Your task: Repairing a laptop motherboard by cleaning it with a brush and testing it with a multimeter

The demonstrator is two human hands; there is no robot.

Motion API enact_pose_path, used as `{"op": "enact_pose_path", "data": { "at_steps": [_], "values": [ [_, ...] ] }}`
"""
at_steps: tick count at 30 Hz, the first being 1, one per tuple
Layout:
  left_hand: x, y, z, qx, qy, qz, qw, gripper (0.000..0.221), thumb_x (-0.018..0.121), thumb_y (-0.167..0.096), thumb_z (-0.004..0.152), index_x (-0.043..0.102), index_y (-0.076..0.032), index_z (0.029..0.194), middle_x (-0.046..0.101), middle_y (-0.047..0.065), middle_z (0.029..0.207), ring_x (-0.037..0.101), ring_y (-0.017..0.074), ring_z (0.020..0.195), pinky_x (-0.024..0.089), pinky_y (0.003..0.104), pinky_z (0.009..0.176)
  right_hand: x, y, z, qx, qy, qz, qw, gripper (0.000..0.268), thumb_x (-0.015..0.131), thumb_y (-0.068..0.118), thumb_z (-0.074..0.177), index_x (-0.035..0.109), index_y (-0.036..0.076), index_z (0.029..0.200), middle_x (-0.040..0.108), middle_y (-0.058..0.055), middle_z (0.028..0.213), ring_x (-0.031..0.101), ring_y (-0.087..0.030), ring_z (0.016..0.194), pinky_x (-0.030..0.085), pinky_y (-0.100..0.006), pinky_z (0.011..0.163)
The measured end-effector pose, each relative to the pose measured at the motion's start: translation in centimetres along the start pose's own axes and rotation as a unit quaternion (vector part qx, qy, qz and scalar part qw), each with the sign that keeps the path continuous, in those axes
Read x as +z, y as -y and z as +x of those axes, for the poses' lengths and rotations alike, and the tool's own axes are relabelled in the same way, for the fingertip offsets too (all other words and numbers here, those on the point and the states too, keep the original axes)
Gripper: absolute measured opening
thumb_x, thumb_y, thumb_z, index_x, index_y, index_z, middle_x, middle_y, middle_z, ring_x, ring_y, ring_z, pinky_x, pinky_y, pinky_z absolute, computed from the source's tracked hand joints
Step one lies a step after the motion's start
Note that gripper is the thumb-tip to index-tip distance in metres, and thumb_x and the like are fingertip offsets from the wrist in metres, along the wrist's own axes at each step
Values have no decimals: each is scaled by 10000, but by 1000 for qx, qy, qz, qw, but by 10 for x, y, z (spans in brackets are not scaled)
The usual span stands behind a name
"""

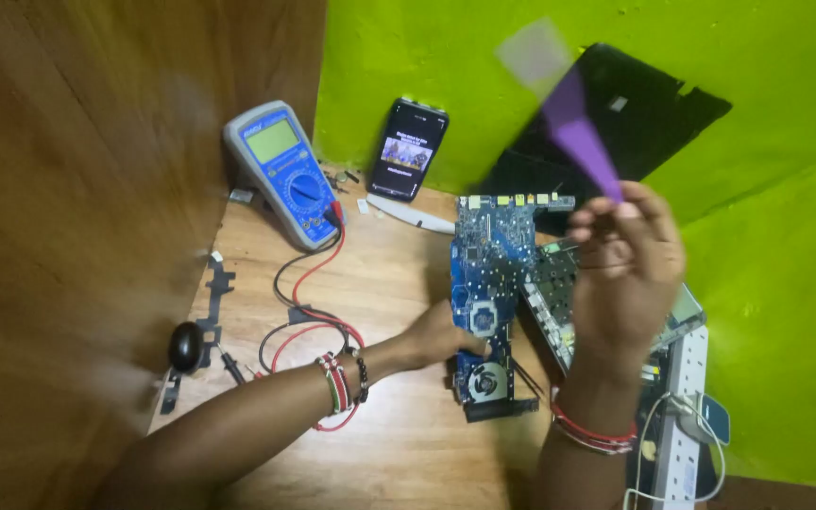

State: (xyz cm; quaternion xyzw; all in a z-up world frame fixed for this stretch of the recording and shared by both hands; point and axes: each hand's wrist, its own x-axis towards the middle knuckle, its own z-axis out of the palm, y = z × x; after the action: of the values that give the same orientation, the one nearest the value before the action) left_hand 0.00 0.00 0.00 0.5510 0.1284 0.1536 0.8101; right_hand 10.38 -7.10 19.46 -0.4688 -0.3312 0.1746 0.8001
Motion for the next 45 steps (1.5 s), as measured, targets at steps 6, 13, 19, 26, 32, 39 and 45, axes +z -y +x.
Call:
{"op": "enact_pose_path", "data": {
  "at_steps": [6,13,19,26,32,39,45],
  "values": [
    [7,-19,-6,-78,16,105,991,372,776,-170,733,581,-144,1049,705,82,1033,683,276,1037,554,431,950,-12,10,11,33,112,8,993,426,619,82,968,507,49,1378,640,-27,871,604,-140,752,529,-275,677],
    [2,6,-1,24,-1,-29,999,364,887,-41,733,740,21,1060,763,173,954,746,258,900,601,399,845,-15,-6,16,70,90,-28,993,344,438,-10,943,477,66,1277,550,11,860,572,-88,768,504,-203,714],
    [3,-3,-8,48,-17,-63,997,330,852,10,749,731,11,1057,763,136,967,740,210,930,606,376,865,-12,-9,14,-152,69,-286,944,309,565,86,1058,548,13,1358,551,-60,734,427,-69,502,376,-203,504],
    [10,-13,-17,105,-100,34,989,415,848,-168,833,674,23,1158,741,186,1059,707,264,1037,580,462,936,-4,9,1,-179,75,-324,926,359,452,33,1084,551,35,1430,576,-97,763,417,-118,540,371,-237,537],
    [17,-3,-17,196,-155,153,956,374,688,-297,943,561,-56,1199,651,174,1114,630,320,1104,553,450,976,-8,28,-18,-221,85,-375,896,319,530,31,1079,622,40,1385,634,-109,920,487,-139,715,411,-245,650],
    [17,-44,-21,396,-79,185,896,336,452,-353,1115,647,-153,1301,696,79,1310,659,277,1276,519,480,1156,11,51,-39,-179,156,-379,894,188,650,52,1013,720,20,1184,659,-47,827,457,-92,681,285,-221,563],
    [18,-42,-11,380,-227,151,884,514,373,-553,1056,486,-68,1185,520,20,870,443,111,625,354,319,480,19,67,-40,-107,247,-405,874,315,623,104,972,691,20,1268,715,-80,868,569,-116,674,422,-206,538]
  ]
}}
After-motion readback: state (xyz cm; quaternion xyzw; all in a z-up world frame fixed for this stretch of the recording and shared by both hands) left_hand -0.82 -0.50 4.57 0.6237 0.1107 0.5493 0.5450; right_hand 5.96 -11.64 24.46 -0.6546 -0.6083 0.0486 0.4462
